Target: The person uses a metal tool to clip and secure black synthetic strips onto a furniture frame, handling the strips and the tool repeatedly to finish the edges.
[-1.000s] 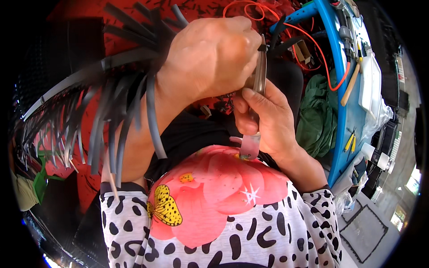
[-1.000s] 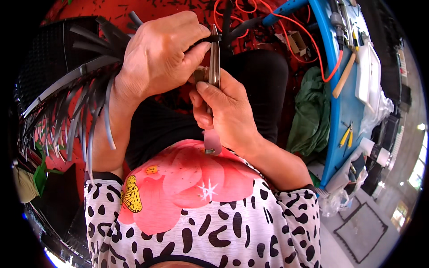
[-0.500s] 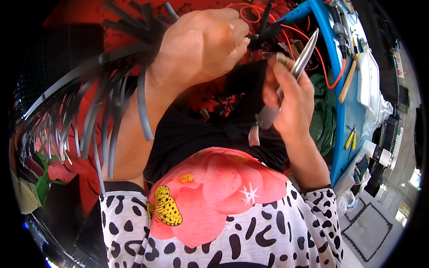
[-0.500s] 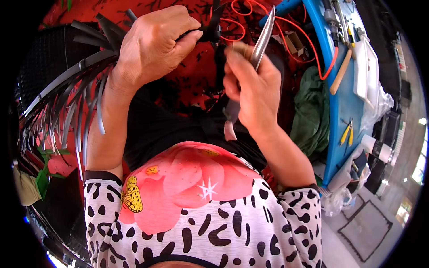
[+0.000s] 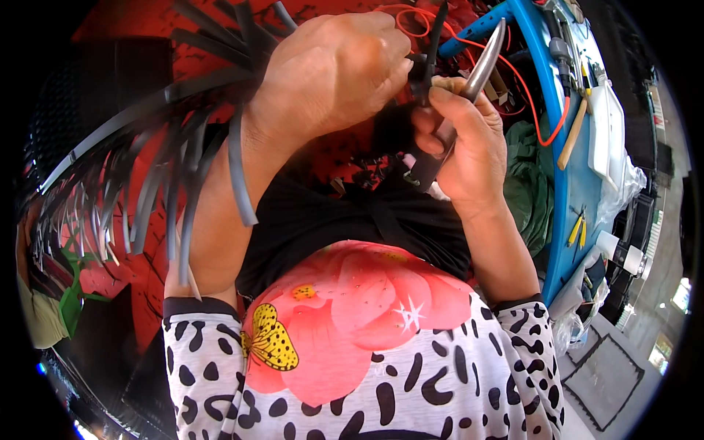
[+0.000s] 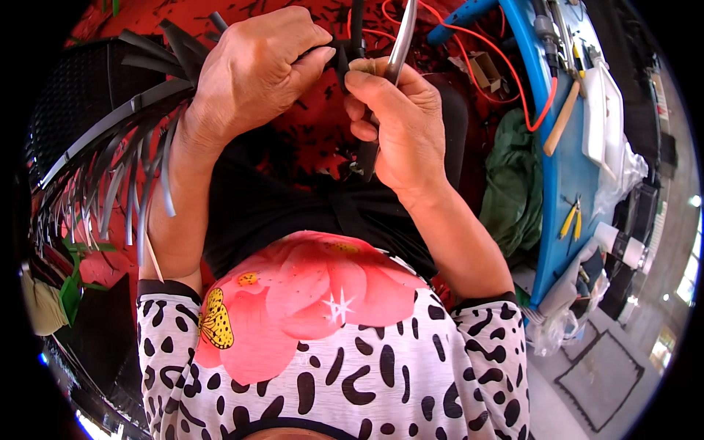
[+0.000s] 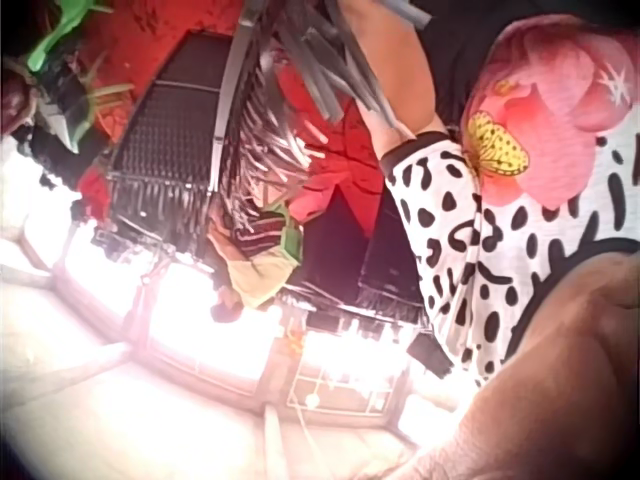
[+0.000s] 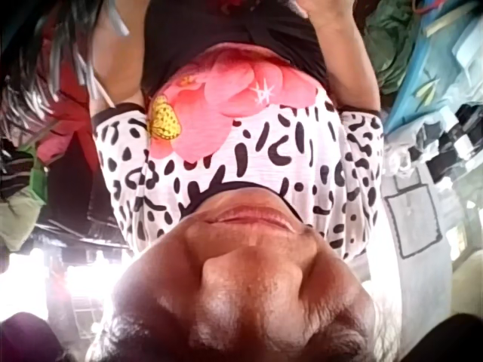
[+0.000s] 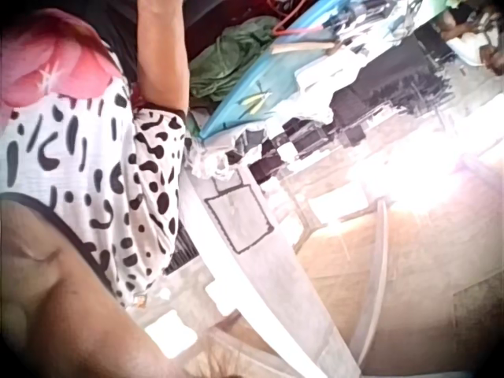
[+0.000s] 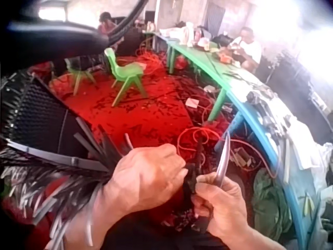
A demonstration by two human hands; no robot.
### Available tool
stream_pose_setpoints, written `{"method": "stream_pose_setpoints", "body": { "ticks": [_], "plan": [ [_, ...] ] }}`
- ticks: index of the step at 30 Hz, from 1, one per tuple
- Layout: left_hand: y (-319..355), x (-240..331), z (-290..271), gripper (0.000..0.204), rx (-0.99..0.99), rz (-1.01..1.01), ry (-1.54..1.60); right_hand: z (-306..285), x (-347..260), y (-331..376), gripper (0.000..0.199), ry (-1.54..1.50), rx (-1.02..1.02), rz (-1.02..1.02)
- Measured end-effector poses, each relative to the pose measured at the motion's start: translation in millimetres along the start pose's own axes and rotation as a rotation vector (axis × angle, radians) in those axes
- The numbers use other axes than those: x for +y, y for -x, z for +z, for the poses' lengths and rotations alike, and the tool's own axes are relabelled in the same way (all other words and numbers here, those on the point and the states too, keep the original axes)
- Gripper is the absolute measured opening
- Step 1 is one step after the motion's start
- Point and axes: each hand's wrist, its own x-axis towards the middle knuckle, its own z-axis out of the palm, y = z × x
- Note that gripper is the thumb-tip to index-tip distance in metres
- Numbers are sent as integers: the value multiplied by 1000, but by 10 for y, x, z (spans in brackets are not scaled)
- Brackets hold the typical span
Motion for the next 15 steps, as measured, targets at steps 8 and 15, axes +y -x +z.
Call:
{"method": "stream_pose_setpoints", "body": {
  "ticks": [8,15],
  "plan": [
    [-11,-11,-8,14,-110,112,-23,46,-6,-29,3,25,85,70],
    [10,1,6,11,-37,46,2,51,-10,-38,4,-8,101,92]
  ]
}}
